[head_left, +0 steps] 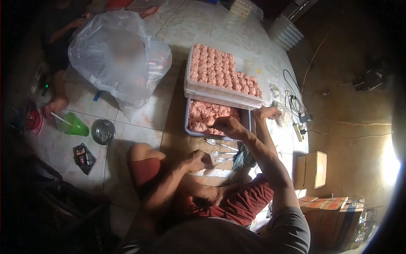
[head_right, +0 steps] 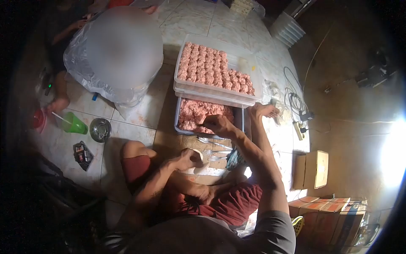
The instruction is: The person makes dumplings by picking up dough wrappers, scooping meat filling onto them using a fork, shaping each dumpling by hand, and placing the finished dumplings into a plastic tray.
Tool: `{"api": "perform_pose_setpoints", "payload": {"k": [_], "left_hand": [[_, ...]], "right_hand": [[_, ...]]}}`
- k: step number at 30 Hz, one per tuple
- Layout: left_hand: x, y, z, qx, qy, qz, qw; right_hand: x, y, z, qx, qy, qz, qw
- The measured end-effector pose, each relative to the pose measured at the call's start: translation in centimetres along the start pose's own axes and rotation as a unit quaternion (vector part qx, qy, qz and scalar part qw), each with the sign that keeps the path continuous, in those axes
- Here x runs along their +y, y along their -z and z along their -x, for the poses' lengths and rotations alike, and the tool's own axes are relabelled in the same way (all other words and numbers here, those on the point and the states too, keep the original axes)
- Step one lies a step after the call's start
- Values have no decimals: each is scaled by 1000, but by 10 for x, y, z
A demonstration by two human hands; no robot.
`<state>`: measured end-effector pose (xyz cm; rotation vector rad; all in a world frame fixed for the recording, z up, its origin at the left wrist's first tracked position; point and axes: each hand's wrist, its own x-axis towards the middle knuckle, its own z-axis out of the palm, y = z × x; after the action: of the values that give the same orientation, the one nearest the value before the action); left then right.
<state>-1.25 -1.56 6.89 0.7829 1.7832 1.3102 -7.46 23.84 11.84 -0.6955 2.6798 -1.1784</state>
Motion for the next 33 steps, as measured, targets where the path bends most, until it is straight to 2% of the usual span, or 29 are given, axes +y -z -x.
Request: {"api": "perform_pose_setpoints", "payload": {"k": [1,2,3,4,5,7,9,11,12,13,15,16,17,19,20,21,23,24,25,27,28,29,31,32,33], "left_hand": [[-10,0,-3,-5,3,-8,1000],[-27,-2,-10,5,-21,173,985],[-36,-2,-14,16,-45,348,936],[11,8,4,36,28,485,874],[16,6,0,32,32,477,878],[34,5,-2,150,-110,464,866],[41,6,-7,157,-82,463,869],[35,7,-23,178,-106,630,748],[37,13,-23,136,-117,646,742],[43,13,-25,133,-112,641,748],[55,6,-26,61,-188,717,668],[70,-2,-24,121,-146,715,673],[79,-6,-18,121,-139,711,679],[88,-9,-10,123,-191,685,692],[82,-8,-13,186,-164,680,690],[81,-9,-13,186,-156,675,696],[77,-11,-13,141,-164,692,689],[72,-10,-12,151,-140,709,675],[63,-8,-9,153,-136,706,678],[44,-1,-1,177,-79,768,611],[40,5,3,179,-62,799,571],[37,9,7,179,-58,796,575],[36,11,13,227,25,620,751],[37,11,16,156,0,601,784],[47,6,20,155,1,601,784]], "right_hand": [[-10,3,3,9,0,-4,1000],[-20,9,10,45,-69,-26,996],[-37,16,15,81,-137,-48,986],[-57,26,19,81,-175,-80,978],[-57,24,27,91,-175,-85,977],[-67,18,40,182,-157,-85,967],[-79,8,58,215,-145,-84,962],[-89,-9,70,323,-64,30,944],[-94,-21,77,331,-44,112,936],[-98,-35,83,337,-26,194,921],[-92,-72,88,352,-63,204,911],[-98,-87,89,372,-85,162,910],[-98,-92,91,379,-89,154,908],[-113,-91,92,434,-62,110,892],[-120,-92,93,427,-60,97,897],[-119,-100,96,433,-65,89,895],[-113,-112,104,345,-72,159,922],[-108,-109,112,295,-64,194,933],[-113,-101,119,298,-66,189,933],[-121,-85,133,165,-107,222,955],[-119,-79,138,180,-80,209,958],[-119,-76,141,184,-82,205,958],[-134,-51,145,188,-92,50,977],[-133,-41,143,169,-52,33,984],[-122,-36,140,170,-53,33,983]]}}
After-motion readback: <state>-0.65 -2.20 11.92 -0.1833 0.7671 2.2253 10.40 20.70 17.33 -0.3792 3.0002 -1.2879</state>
